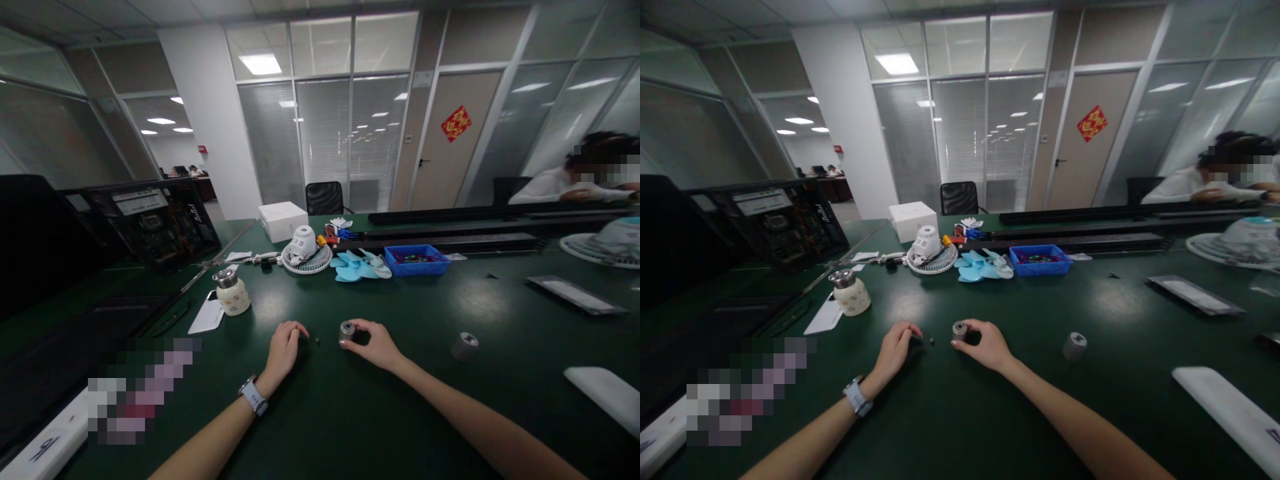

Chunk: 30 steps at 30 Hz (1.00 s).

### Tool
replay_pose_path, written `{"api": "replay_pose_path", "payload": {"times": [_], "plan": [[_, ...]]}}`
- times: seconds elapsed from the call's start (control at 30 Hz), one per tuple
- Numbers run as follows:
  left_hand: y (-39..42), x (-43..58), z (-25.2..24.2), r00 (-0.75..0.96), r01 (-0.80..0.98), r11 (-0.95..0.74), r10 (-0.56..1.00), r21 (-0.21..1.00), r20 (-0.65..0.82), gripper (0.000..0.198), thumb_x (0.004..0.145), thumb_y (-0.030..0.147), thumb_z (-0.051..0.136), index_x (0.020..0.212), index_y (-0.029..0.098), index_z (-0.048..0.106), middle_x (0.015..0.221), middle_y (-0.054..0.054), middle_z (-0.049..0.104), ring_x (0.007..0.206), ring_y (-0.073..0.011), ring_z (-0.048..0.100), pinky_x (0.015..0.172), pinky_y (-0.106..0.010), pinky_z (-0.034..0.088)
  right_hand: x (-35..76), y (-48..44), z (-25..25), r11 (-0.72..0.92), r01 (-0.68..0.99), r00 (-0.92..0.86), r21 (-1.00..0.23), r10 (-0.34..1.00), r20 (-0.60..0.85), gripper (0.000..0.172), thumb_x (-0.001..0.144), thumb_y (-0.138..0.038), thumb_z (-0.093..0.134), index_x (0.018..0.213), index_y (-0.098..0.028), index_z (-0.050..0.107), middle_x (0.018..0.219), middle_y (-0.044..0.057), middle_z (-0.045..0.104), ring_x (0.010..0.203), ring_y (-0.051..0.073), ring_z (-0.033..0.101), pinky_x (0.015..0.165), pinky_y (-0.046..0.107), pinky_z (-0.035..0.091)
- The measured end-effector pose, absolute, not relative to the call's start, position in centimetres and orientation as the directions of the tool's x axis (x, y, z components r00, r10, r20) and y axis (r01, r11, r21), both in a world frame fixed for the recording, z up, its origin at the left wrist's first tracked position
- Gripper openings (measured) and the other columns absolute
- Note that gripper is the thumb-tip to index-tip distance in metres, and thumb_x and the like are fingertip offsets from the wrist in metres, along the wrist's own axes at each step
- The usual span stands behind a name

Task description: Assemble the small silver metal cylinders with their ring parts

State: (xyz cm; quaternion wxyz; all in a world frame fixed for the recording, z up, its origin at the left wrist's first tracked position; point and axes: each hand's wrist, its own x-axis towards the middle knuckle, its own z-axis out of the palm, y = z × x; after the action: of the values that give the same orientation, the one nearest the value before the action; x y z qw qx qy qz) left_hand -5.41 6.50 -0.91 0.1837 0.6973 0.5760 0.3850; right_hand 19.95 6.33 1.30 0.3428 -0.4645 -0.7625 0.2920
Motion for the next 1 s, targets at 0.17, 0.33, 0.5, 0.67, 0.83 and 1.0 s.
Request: {"api": "replay_pose_path", "payload": {"times": [0.17, 0.33, 0.5, 0.67, 0.83, 1.0], "plan": [[6.4, -5.6, -0.8, 0.057, 0.671, -0.259, 0.952, 0.695, 0.299, 0.033, 0.082, 0.027, 0.032, 0.057, 0.02, 0.053, 0.069, -0.002, 0.061, 0.076, -0.02, 0.056, 0.072, -0.03, 0.041, 27.1, 6.8, 5.3, 0.298, 0.508, -0.111, -0.808, 0.953, 0.282, 0.042, 0.072, -0.045, 0.07, 0.106, -0.021, 0.064, 0.107, 0.007, 0.071, 0.1, 0.025, 0.066, 0.091, 0.039, 0.051], [6.7, -5.6, -1.2, 0.063, 0.676, -0.256, 0.954, 0.691, 0.293, 0.029, 0.079, 0.026, 0.031, 0.054, 0.021, 0.045, 0.064, -0.002, 0.056, 0.071, -0.0192, 0.053, 0.069, -0.029, 0.038, 37.4, 7.7, 6.2, -0.075, 0.687, 0.167, -0.723, 0.984, 0.057, 0.037, 0.065, -0.038, 0.073, 0.095, -0.019, 0.066, 0.091, 0.01, 0.075, 0.087, 0.027, 0.07, 0.081, 0.038, 0.056], [6.8, -5.6, -1.3, 0.056, 0.679, -0.25, 0.955, 0.69, 0.291, 0.03, 0.08, 0.027, 0.031, 0.054, 0.021, 0.045, 0.063, -0.001, 0.055, 0.07, -0.0189, 0.053, 0.068, -0.029, 0.036, 41.0, 8.6, 5.0, -0.21, 0.763, 0.244, -0.611, 0.969, -0.027, 0.019, 0.064, -0.03, 0.068, 0.078, -0.018, 0.071, 0.086, 0.01, 0.075, 0.085, 0.028, 0.071, 0.075, 0.035, 0.056], [6.9, -5.6, -1.4, 0.046, 0.683, -0.249, 0.953, 0.686, 0.3, 0.03, 0.08, 0.028, 0.031, 0.054, 0.021, 0.044, 0.062, -0.001, 0.054, 0.069, -0.0191, 0.053, 0.066, -0.029, 0.036, 40.6, 9.6, 5.1, -0.212, 0.805, 0.211, -0.553, 0.975, -0.068, 0.025, 0.062, -0.034, 0.069, 0.083, -0.021, 0.075, 0.084, 0.006, 0.076, 0.081, 0.024, 0.071, 0.07, 0.029, 0.054], [6.8, -5.5, -1.3, 0.046, 0.686, -0.252, 0.951, 0.683, 0.305, 0.031, 0.08, 0.028, 0.03, 0.053, 0.021, 0.044, 0.062, -0.001, 0.053, 0.069, -0.0189, 0.052, 0.068, -0.03, 0.036, 40.0, 10.0, 4.9, -0.266, 0.885, 0.175, -0.383, 0.951, -0.256, 0.039, 0.053, -0.048, 0.076, 0.082, -0.021, 0.076, 0.084, 0.007, 0.076, 0.079, 0.025, 0.07, 0.061, 0.028, 0.051], [6.7, -5.5, -1.2, 0.043, 0.692, -0.248, 0.952, 0.678, 0.303, 0.031, 0.08, 0.027, 0.03, 0.053, 0.02, 0.045, 0.062, -0.001, 0.054, 0.069, -0.0184, 0.052, 0.068, -0.029, 0.036, 39.9, 10.3, 5.6, -0.271, 0.915, 0.142, -0.298, 0.91, -0.389, 0.025, 0.047, -0.036, 0.08, 0.061, -0.018, 0.069, 0.071, 0.007, 0.073, 0.073, 0.024, 0.068, 0.057, 0.027, 0.048]]}}
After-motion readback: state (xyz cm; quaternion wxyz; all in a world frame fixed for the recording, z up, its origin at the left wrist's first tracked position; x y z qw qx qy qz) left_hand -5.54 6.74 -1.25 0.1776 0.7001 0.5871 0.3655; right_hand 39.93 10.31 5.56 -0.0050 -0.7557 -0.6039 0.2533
